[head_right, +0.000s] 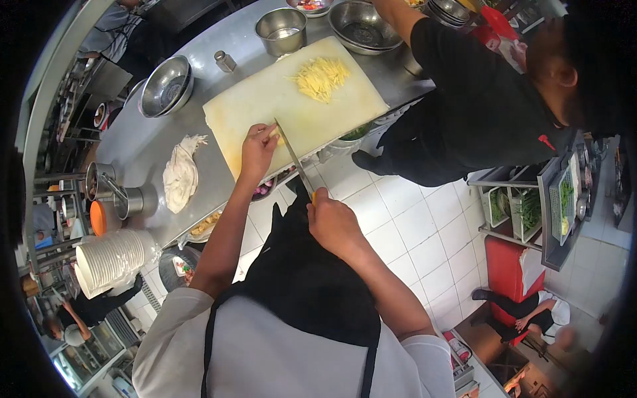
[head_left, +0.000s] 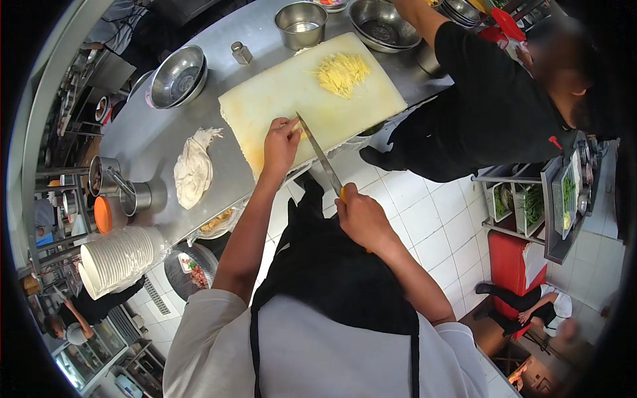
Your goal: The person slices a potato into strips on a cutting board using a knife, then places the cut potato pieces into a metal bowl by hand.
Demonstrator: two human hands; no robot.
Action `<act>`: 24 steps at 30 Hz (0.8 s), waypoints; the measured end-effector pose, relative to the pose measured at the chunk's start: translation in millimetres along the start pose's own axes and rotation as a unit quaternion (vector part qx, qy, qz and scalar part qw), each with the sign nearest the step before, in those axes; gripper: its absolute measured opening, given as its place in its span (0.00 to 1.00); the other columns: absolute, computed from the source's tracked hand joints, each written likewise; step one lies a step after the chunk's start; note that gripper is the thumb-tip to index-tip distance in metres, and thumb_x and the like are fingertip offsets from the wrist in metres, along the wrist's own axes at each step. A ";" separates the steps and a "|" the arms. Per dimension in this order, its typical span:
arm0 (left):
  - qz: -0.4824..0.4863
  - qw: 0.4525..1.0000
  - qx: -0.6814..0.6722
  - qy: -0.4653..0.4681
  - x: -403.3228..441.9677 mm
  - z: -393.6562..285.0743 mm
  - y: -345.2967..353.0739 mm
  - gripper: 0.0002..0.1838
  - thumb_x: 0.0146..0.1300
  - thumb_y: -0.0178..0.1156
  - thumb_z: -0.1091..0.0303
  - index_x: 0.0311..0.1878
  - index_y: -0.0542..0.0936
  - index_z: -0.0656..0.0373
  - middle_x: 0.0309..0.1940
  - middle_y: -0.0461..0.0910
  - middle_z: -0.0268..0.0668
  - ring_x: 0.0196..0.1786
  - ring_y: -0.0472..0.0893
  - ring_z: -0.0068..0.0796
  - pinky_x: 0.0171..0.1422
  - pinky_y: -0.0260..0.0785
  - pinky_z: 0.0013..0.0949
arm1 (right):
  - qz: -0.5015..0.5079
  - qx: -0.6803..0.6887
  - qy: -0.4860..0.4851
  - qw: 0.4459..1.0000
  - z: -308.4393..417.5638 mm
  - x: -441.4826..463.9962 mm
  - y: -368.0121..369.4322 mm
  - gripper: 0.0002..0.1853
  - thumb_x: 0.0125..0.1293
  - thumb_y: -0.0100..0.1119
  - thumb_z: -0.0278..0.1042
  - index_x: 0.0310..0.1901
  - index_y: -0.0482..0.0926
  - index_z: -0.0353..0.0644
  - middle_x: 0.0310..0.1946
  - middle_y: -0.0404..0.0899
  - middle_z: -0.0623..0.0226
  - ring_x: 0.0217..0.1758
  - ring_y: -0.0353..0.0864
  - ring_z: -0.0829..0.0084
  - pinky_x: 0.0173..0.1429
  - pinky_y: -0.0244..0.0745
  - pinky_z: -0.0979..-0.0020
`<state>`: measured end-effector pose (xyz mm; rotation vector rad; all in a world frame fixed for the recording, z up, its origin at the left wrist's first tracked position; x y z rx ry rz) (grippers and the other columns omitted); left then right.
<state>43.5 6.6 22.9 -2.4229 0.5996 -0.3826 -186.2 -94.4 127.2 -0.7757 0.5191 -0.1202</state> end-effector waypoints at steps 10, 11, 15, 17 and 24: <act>0.006 0.999 -0.049 -0.016 1.9 11.0 3.4 0.18 0.68 0.70 0.72 0.61 0.88 0.58 0.54 0.83 0.46 0.34 0.88 0.35 0.43 0.80 0.36 | -0.050 0.018 -0.035 0.998 -16.6 90.6 46.0 0.15 0.78 0.56 0.38 0.49 0.71 0.30 0.30 0.85 0.37 0.37 0.88 0.36 0.46 0.82 0.41; 0.009 0.998 -0.053 -0.021 4.3 10.5 3.7 0.18 0.68 0.70 0.72 0.61 0.88 0.58 0.54 0.83 0.46 0.34 0.88 0.35 0.43 0.79 0.36 | -0.052 0.021 -0.042 0.998 -16.2 90.8 40.9 0.16 0.78 0.56 0.38 0.49 0.71 0.31 0.30 0.85 0.37 0.37 0.87 0.36 0.46 0.82 0.41; -0.008 0.998 -0.068 -0.009 2.4 16.7 6.7 0.18 0.68 0.70 0.72 0.61 0.88 0.57 0.53 0.83 0.45 0.33 0.87 0.33 0.43 0.79 0.35 | -0.051 0.025 -0.047 0.997 -9.4 66.2 20.6 0.16 0.78 0.57 0.39 0.49 0.72 0.31 0.31 0.85 0.36 0.38 0.87 0.36 0.47 0.82 0.42; -0.015 0.998 -0.061 -0.001 1.9 18.1 7.7 0.18 0.68 0.70 0.72 0.61 0.89 0.57 0.53 0.83 0.45 0.32 0.87 0.33 0.42 0.78 0.35 | -0.038 0.027 -0.035 0.998 -11.0 52.7 17.2 0.16 0.78 0.57 0.39 0.49 0.71 0.31 0.32 0.85 0.36 0.39 0.87 0.35 0.49 0.81 0.42; -0.015 0.998 -0.058 -0.007 -0.1 10.1 3.9 0.18 0.68 0.70 0.73 0.61 0.89 0.57 0.53 0.83 0.44 0.31 0.85 0.31 0.41 0.77 0.34 | -0.002 0.027 -0.006 1.000 -8.9 29.7 11.4 0.15 0.78 0.56 0.38 0.49 0.71 0.30 0.33 0.85 0.36 0.41 0.87 0.35 0.50 0.81 0.42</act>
Point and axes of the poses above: each hand's wrist, its own x-axis towards the middle knuckle, its own y-axis out of the palm, z = x × y, the point moved 6 cm from there along x, towards the middle knuckle
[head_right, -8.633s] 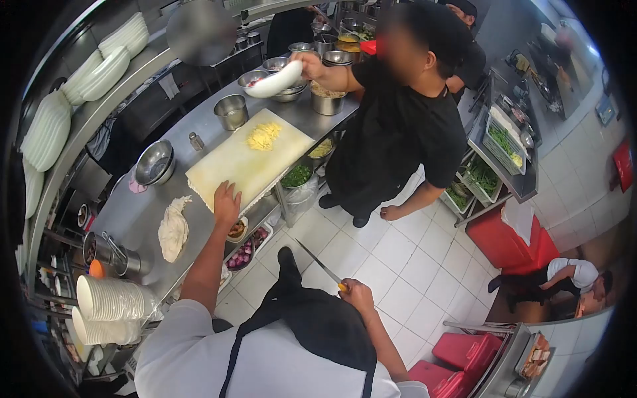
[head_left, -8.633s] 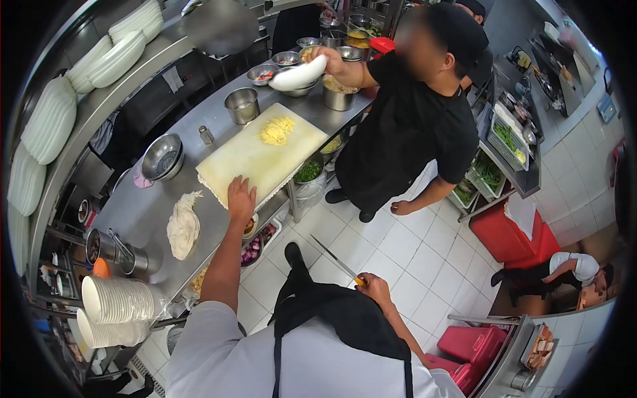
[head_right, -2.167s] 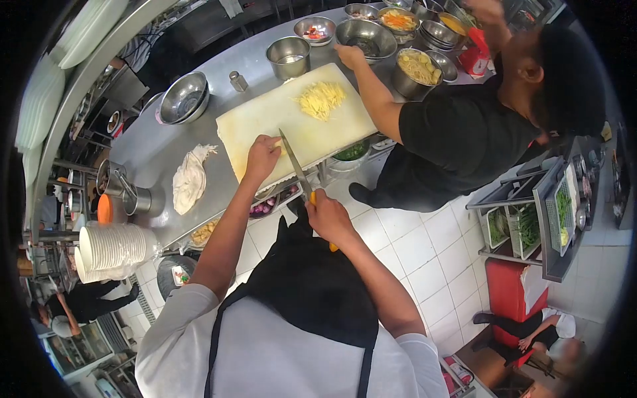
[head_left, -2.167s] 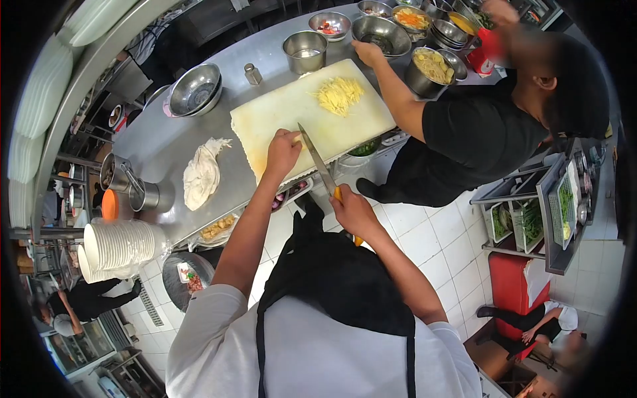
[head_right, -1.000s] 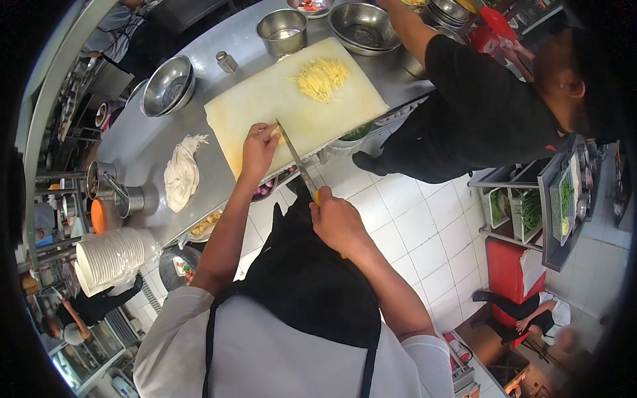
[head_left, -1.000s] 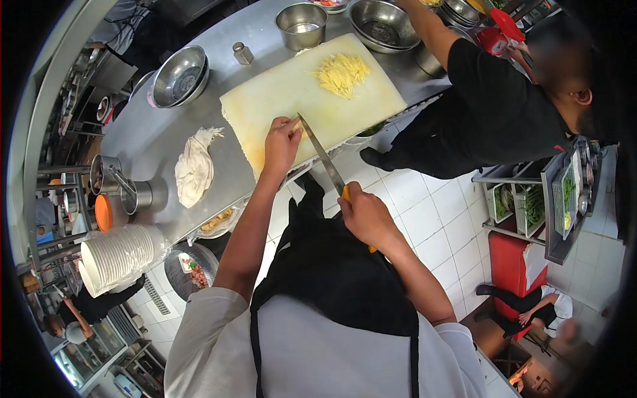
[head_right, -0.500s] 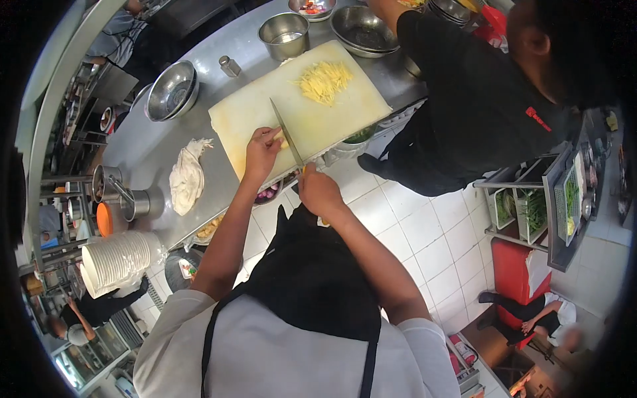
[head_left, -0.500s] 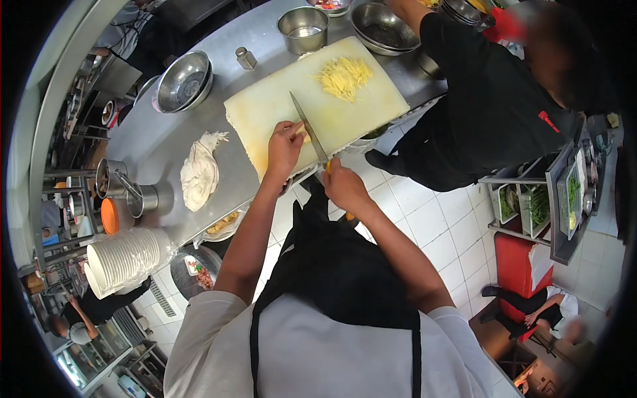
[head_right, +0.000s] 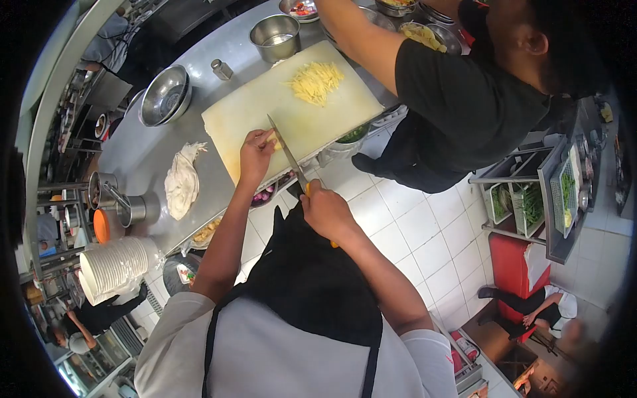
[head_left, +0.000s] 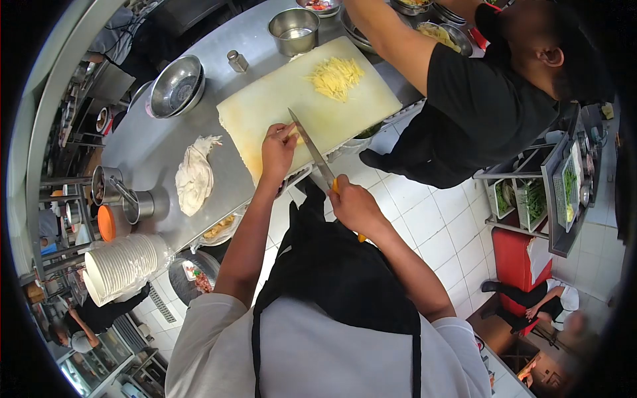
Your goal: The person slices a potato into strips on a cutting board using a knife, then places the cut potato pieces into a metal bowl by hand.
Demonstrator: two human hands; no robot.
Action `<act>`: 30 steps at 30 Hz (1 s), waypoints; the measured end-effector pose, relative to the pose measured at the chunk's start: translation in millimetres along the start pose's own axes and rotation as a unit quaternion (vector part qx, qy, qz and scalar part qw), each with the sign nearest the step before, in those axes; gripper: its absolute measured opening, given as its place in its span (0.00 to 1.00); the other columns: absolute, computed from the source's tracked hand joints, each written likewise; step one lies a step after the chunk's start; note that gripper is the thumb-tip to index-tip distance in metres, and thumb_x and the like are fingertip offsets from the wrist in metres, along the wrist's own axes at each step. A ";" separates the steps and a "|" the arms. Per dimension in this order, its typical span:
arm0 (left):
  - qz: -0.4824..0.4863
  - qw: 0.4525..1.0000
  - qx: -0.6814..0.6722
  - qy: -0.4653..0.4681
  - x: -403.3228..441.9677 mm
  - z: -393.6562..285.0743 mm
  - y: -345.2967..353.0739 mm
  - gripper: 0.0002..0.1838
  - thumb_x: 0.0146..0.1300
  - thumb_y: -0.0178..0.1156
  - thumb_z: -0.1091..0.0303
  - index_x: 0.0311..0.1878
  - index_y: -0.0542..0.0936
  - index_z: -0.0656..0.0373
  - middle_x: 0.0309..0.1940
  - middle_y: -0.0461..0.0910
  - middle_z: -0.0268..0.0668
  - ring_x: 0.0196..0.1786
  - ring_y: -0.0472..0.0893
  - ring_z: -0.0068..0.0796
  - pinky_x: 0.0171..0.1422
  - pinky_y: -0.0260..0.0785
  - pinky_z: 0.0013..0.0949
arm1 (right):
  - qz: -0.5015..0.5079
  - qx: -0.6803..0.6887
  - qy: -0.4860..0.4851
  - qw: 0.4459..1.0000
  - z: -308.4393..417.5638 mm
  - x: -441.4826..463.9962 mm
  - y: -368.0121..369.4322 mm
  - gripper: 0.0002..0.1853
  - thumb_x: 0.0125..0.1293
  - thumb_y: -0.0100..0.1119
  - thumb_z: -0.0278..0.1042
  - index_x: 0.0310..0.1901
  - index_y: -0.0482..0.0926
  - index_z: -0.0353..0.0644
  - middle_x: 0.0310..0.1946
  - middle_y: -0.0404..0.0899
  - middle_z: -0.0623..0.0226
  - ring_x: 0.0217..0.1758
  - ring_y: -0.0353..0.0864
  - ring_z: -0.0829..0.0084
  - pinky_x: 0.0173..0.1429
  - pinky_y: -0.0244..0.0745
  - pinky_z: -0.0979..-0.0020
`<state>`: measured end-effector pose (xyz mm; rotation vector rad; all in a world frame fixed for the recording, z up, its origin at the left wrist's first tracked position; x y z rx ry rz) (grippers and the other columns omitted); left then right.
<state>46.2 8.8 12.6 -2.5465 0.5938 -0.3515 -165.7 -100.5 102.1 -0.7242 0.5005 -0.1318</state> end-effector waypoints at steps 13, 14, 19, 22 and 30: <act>0.008 1.000 -0.005 -0.002 5.1 9.9 0.9 0.19 0.67 0.70 0.73 0.61 0.89 0.56 0.52 0.84 0.45 0.32 0.85 0.32 0.42 0.79 0.35 | -0.046 0.028 -0.027 0.998 -17.4 68.2 47.7 0.17 0.78 0.56 0.39 0.50 0.71 0.29 0.34 0.85 0.35 0.41 0.87 0.35 0.49 0.82 0.41; 0.011 1.000 -0.013 -0.004 5.6 11.6 1.9 0.19 0.67 0.70 0.73 0.61 0.89 0.56 0.52 0.84 0.45 0.32 0.85 0.32 0.42 0.79 0.35 | -0.046 0.037 -0.032 0.998 -23.0 71.5 47.3 0.17 0.78 0.56 0.39 0.50 0.71 0.30 0.34 0.85 0.35 0.41 0.87 0.35 0.48 0.82 0.41; -0.005 0.999 -0.043 -0.005 3.1 11.2 3.1 0.18 0.66 0.70 0.75 0.60 0.89 0.57 0.52 0.84 0.45 0.32 0.85 0.31 0.42 0.78 0.33 | -0.066 0.038 -0.038 0.996 -17.9 59.1 34.5 0.17 0.77 0.57 0.40 0.50 0.71 0.30 0.34 0.85 0.36 0.41 0.87 0.35 0.48 0.81 0.41; -0.014 1.000 -0.019 0.003 -0.8 9.0 3.0 0.18 0.67 0.70 0.74 0.60 0.89 0.57 0.53 0.84 0.44 0.33 0.85 0.30 0.42 0.79 0.32 | -0.070 0.032 -0.032 0.997 -10.1 46.4 24.6 0.17 0.77 0.57 0.39 0.50 0.71 0.30 0.33 0.85 0.37 0.41 0.87 0.35 0.48 0.81 0.40; -0.054 0.989 0.136 -0.017 -5.2 -31.2 4.9 0.19 0.57 0.75 0.69 0.53 0.89 0.56 0.52 0.84 0.44 0.40 0.87 0.42 0.50 0.81 0.42 | -0.088 0.057 -0.010 0.994 -28.9 35.8 18.3 0.17 0.77 0.59 0.41 0.48 0.72 0.31 0.33 0.85 0.35 0.41 0.86 0.33 0.48 0.79 0.39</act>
Point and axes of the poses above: each hand's wrist, its own x-axis towards the middle knuckle, its own y-axis out of the palm, z = x × y, the point moved 6 cm from there along x, towards the middle knuckle
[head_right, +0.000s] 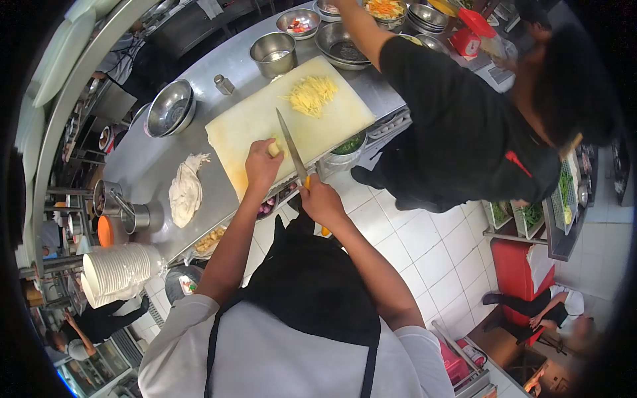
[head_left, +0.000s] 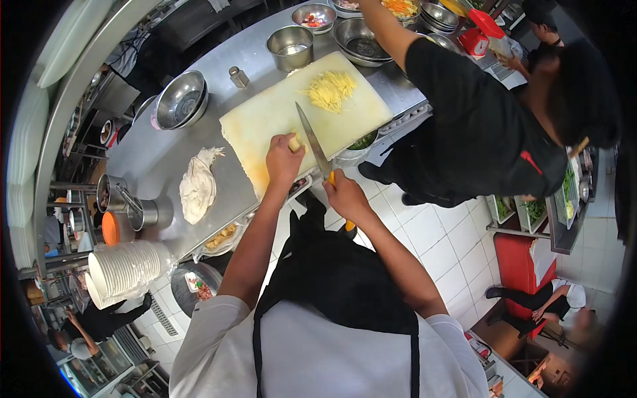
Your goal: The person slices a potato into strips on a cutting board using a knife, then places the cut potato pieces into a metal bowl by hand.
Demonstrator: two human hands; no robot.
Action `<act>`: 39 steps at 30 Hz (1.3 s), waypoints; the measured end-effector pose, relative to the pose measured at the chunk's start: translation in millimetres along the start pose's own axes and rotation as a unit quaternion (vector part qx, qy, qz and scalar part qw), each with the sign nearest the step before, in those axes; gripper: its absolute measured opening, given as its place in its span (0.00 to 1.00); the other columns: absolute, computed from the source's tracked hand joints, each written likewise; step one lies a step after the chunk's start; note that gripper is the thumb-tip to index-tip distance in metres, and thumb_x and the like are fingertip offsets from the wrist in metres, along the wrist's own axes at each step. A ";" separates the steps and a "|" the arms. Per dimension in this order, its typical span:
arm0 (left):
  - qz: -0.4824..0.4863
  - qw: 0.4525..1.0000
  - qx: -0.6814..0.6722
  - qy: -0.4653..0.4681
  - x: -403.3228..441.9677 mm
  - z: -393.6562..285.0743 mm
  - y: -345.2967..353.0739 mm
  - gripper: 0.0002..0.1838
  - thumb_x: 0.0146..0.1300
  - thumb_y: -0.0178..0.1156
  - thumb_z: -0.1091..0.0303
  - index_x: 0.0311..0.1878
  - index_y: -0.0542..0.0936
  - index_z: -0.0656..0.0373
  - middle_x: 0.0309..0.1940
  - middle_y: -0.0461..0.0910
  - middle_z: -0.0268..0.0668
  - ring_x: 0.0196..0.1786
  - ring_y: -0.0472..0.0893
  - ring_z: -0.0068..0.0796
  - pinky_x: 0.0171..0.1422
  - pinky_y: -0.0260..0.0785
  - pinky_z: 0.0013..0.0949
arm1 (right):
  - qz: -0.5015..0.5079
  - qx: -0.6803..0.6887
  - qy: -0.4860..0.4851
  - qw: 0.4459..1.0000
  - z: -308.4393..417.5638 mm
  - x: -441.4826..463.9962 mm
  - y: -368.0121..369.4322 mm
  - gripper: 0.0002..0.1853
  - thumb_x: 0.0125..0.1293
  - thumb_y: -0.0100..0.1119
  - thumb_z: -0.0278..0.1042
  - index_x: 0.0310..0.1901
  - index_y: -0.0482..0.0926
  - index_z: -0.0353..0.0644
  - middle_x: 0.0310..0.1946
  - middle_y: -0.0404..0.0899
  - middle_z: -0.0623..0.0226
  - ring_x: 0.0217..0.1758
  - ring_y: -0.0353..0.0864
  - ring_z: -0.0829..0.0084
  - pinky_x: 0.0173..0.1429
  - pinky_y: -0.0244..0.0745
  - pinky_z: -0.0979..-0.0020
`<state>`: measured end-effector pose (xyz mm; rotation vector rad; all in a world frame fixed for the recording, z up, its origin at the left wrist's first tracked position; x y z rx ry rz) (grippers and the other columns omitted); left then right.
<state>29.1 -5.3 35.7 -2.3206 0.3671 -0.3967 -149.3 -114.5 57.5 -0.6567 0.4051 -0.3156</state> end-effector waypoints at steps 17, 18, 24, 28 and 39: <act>0.079 0.950 0.168 0.250 10.3 -33.8 -7.8 0.28 0.54 0.79 0.63 0.59 0.87 0.61 0.64 0.81 0.47 0.62 0.80 0.50 0.67 0.75 0.47 | -0.001 -0.076 -0.004 0.997 -13.9 -14.8 -10.9 0.16 0.76 0.60 0.40 0.47 0.72 0.33 0.30 0.85 0.39 0.37 0.87 0.37 0.44 0.81 0.42; 0.108 0.946 0.180 0.247 12.8 -31.0 -0.4 0.28 0.53 0.79 0.63 0.58 0.87 0.61 0.63 0.81 0.47 0.62 0.80 0.50 0.67 0.75 0.47 | 0.001 -0.082 -0.006 0.997 -14.2 -14.7 -12.5 0.16 0.76 0.60 0.40 0.47 0.72 0.33 0.30 0.86 0.39 0.37 0.87 0.37 0.44 0.82 0.42; 0.160 0.969 0.113 0.148 32.1 -12.8 17.3 0.24 0.52 0.79 0.67 0.53 0.88 0.63 0.55 0.84 0.48 0.59 0.83 0.51 0.65 0.77 0.47 | 0.008 -0.094 -0.020 0.995 -11.1 -12.5 -18.7 0.15 0.75 0.60 0.39 0.47 0.73 0.33 0.30 0.85 0.39 0.37 0.87 0.37 0.44 0.81 0.41; 0.085 0.983 0.066 0.146 21.8 -12.5 19.0 0.21 0.53 0.78 0.71 0.51 0.88 0.65 0.52 0.84 0.48 0.52 0.85 0.49 0.60 0.79 0.45 | 0.014 -0.108 -0.035 0.993 -5.5 -12.6 -20.4 0.15 0.75 0.60 0.40 0.47 0.73 0.33 0.30 0.85 0.40 0.36 0.87 0.37 0.44 0.81 0.41; -0.006 0.998 -0.014 0.068 11.3 -5.6 27.3 0.10 0.61 0.68 0.77 0.46 0.88 0.63 0.47 0.87 0.48 0.50 0.86 0.50 0.57 0.80 0.45 | 0.009 -0.140 -0.055 0.989 -3.3 -7.7 -27.4 0.16 0.76 0.60 0.40 0.46 0.73 0.33 0.29 0.86 0.40 0.35 0.88 0.39 0.42 0.82 0.43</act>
Point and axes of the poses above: each hand's wrist, its own x-axis towards the middle knuckle, its own y-axis out of the palm, z = x × y, the point moved 6 cm from there along x, towards the middle knuckle
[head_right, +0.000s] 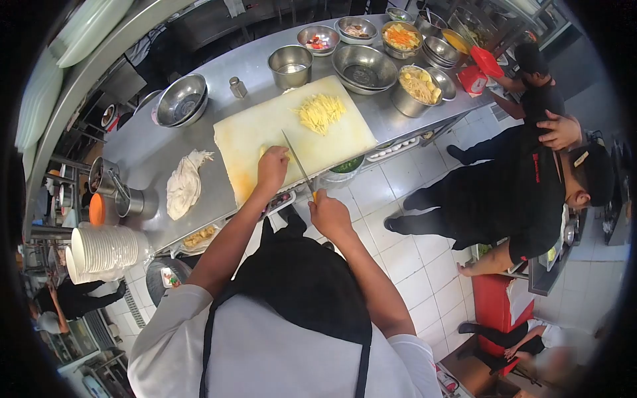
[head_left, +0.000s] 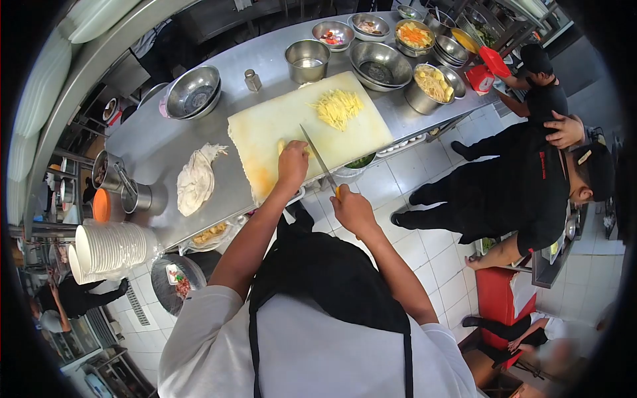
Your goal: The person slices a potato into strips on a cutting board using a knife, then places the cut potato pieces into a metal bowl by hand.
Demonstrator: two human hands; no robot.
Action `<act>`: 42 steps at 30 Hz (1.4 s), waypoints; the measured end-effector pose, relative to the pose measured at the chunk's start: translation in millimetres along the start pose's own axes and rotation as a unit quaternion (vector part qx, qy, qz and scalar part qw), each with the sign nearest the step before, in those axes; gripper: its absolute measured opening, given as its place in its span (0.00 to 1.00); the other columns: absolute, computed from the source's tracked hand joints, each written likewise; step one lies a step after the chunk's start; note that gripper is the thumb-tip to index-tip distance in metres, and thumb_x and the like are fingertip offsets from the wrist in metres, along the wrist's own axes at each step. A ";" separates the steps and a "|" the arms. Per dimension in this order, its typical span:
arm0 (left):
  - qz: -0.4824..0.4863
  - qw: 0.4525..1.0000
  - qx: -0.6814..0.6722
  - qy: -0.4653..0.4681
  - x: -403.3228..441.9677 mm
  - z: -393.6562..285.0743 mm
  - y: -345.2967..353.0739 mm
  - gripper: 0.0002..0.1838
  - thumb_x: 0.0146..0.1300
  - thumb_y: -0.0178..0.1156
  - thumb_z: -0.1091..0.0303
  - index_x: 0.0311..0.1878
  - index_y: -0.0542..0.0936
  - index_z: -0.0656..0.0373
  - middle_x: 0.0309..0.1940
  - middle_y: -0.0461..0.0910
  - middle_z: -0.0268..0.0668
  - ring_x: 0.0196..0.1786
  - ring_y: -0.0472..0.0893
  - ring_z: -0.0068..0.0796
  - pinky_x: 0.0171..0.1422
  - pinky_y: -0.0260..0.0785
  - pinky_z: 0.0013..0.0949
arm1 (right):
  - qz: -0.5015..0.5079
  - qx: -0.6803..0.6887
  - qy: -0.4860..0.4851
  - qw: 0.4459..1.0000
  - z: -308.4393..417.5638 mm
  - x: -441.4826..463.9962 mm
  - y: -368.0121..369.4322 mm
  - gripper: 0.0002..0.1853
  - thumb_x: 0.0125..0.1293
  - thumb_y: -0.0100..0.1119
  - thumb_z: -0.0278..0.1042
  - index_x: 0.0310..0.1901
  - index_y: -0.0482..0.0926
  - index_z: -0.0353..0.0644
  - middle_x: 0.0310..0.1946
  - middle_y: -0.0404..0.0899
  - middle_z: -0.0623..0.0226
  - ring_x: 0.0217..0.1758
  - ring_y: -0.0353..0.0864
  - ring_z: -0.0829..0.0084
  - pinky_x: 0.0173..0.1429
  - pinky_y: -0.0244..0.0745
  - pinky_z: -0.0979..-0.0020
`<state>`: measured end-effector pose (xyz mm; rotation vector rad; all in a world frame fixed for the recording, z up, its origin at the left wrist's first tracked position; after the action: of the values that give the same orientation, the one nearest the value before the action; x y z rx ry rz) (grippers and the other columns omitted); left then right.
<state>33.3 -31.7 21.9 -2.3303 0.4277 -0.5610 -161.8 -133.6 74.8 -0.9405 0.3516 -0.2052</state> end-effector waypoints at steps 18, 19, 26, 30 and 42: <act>0.003 0.999 0.013 0.045 4.8 -0.7 2.3 0.03 0.59 0.68 0.79 0.36 0.85 0.63 0.38 0.85 0.44 0.43 0.85 0.50 0.51 0.79 0.46 | 0.052 -0.079 -0.029 0.995 25.5 28.2 -6.5 0.14 0.76 0.58 0.37 0.47 0.72 0.31 0.30 0.86 0.41 0.37 0.89 0.41 0.43 0.84 0.46; 0.008 0.999 0.009 0.046 5.0 -0.3 1.9 0.03 0.59 0.68 0.79 0.36 0.85 0.63 0.39 0.85 0.44 0.44 0.85 0.50 0.51 0.79 0.46 | 0.047 -0.079 -0.028 0.995 22.6 36.6 1.5 0.14 0.77 0.57 0.37 0.47 0.72 0.31 0.30 0.86 0.41 0.36 0.89 0.41 0.42 0.84 0.46; 0.010 1.000 0.000 0.025 4.8 1.8 -3.6 0.03 0.60 0.67 0.79 0.38 0.87 0.64 0.40 0.86 0.44 0.46 0.86 0.49 0.52 0.80 0.46 | 0.010 -0.059 -0.064 0.996 26.0 105.4 28.6 0.15 0.77 0.55 0.37 0.49 0.70 0.31 0.29 0.85 0.40 0.36 0.89 0.41 0.41 0.85 0.46; 0.013 0.999 -0.012 0.033 4.4 9.0 1.4 0.06 0.64 0.66 0.76 0.42 0.88 0.63 0.41 0.85 0.45 0.45 0.86 0.49 0.51 0.80 0.47 | 0.028 -0.063 -0.058 0.996 32.9 98.2 9.0 0.14 0.77 0.55 0.37 0.49 0.70 0.31 0.29 0.85 0.40 0.35 0.89 0.41 0.41 0.84 0.45; 0.004 1.000 0.013 0.028 5.8 6.8 -0.7 0.03 0.64 0.66 0.76 0.39 0.87 0.63 0.39 0.85 0.44 0.44 0.86 0.48 0.51 0.81 0.45 | 0.042 -0.071 -0.057 0.995 41.0 104.0 2.9 0.14 0.76 0.56 0.35 0.49 0.71 0.30 0.30 0.85 0.38 0.36 0.88 0.39 0.41 0.84 0.44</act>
<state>41.8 -30.1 19.5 -2.2915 0.4535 -0.6245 -50.0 -134.7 73.2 -1.0706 0.3027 -0.0495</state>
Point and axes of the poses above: each hand's wrist, its own x-axis towards the middle knuckle, its own y-axis out of the palm, z = x × y, the point moved 6 cm from there along x, towards the middle knuckle
